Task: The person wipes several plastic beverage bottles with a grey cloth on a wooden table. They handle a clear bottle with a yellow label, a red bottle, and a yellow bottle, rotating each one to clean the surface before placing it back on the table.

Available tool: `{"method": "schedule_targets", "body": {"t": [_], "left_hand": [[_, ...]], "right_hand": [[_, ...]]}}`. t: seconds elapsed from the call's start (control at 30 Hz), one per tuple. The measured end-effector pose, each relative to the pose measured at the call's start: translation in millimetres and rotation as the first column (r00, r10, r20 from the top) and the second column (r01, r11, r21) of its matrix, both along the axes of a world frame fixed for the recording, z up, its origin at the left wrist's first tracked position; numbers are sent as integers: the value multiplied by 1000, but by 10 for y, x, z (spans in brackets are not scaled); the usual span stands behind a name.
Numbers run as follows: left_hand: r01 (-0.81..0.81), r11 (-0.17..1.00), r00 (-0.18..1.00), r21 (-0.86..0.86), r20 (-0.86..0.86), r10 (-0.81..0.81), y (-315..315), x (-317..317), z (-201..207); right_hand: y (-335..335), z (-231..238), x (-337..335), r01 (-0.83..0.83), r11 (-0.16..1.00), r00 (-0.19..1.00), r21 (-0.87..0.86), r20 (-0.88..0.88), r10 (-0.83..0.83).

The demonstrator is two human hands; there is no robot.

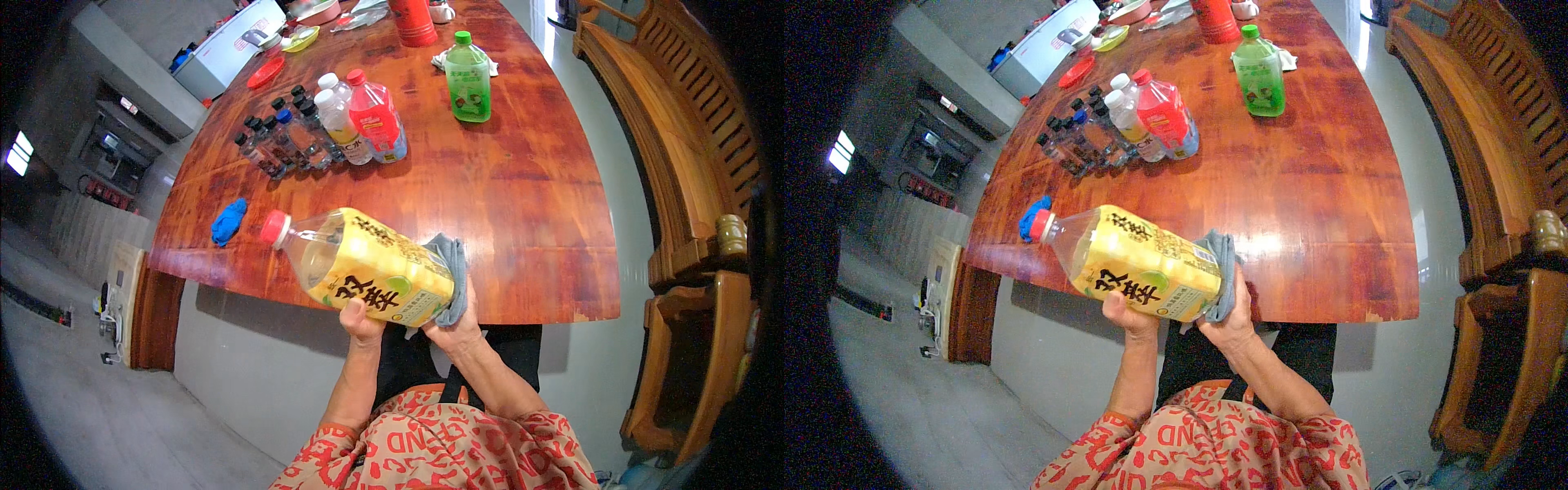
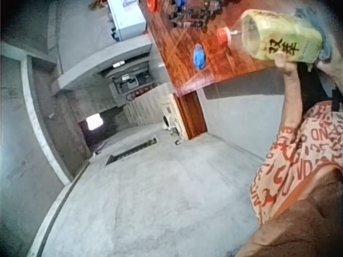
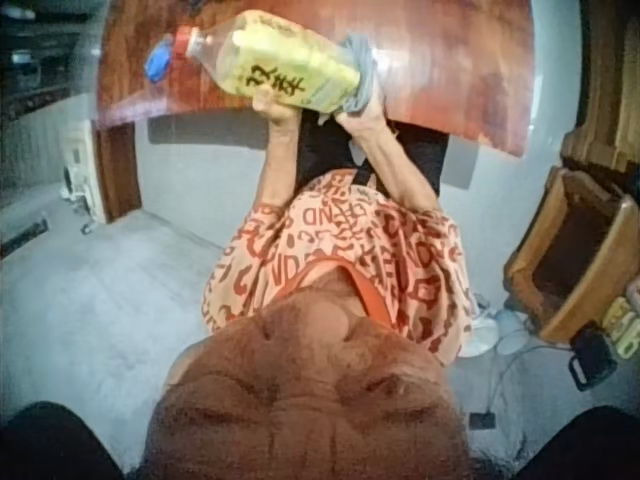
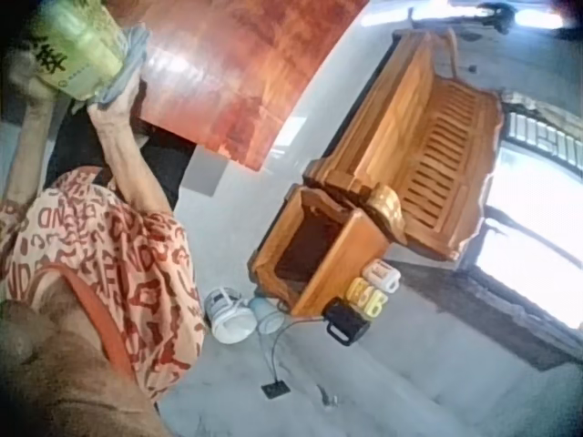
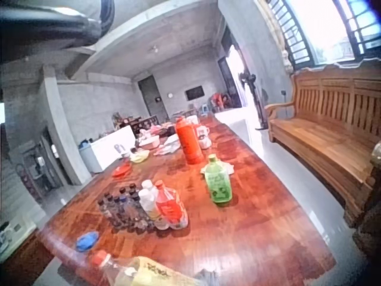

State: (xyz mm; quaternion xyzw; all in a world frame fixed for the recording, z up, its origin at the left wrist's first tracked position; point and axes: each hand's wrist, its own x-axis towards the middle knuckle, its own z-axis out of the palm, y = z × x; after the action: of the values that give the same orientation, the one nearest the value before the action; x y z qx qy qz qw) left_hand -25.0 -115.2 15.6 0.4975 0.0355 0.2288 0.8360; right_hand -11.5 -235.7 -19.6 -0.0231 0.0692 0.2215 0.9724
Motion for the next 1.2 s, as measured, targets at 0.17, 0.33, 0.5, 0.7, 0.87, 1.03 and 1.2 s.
{"method": "schedule_targets", "body": {"t": [0.17, 0.33, 0.5, 0.7, 0.87, 1.03, 1.2], "left_hand": [[-69, 998, 996, 2, 51, 68, -195, 103, 193], [-86, 995, 989, -45, 119, 91, -246, 82, 40], [55, 998, 997, -28, 48, -53, -86, 59, -106], [164, 986, 985, 7, -49, -163, 33, -36, -163], [128, 991, 986, 40, -111, -123, 31, -150, -326], [121, 993, 987, -13, -109, -121, 24, -183, -397], [85, 996, 996, -10, 19, -84, -25, -112, -388]], "right_hand": [[16, -73, 17, 429, 830, 901, -358, 234, -365], [-57, 73, -18, 647, 512, 761, -565, 519, -388], [-207, 116, -36, 839, 294, 506, -459, 855, -110], [-401, 374, 162, 664, 404, 575, -629, 775, 261], [-421, 393, 352, 576, 386, 601, -721, 693, 398], [-384, 521, 241, 764, 238, 519, -599, 791, 323], [-329, 643, -41, 923, -117, 384, -365, 876, 294]]}}
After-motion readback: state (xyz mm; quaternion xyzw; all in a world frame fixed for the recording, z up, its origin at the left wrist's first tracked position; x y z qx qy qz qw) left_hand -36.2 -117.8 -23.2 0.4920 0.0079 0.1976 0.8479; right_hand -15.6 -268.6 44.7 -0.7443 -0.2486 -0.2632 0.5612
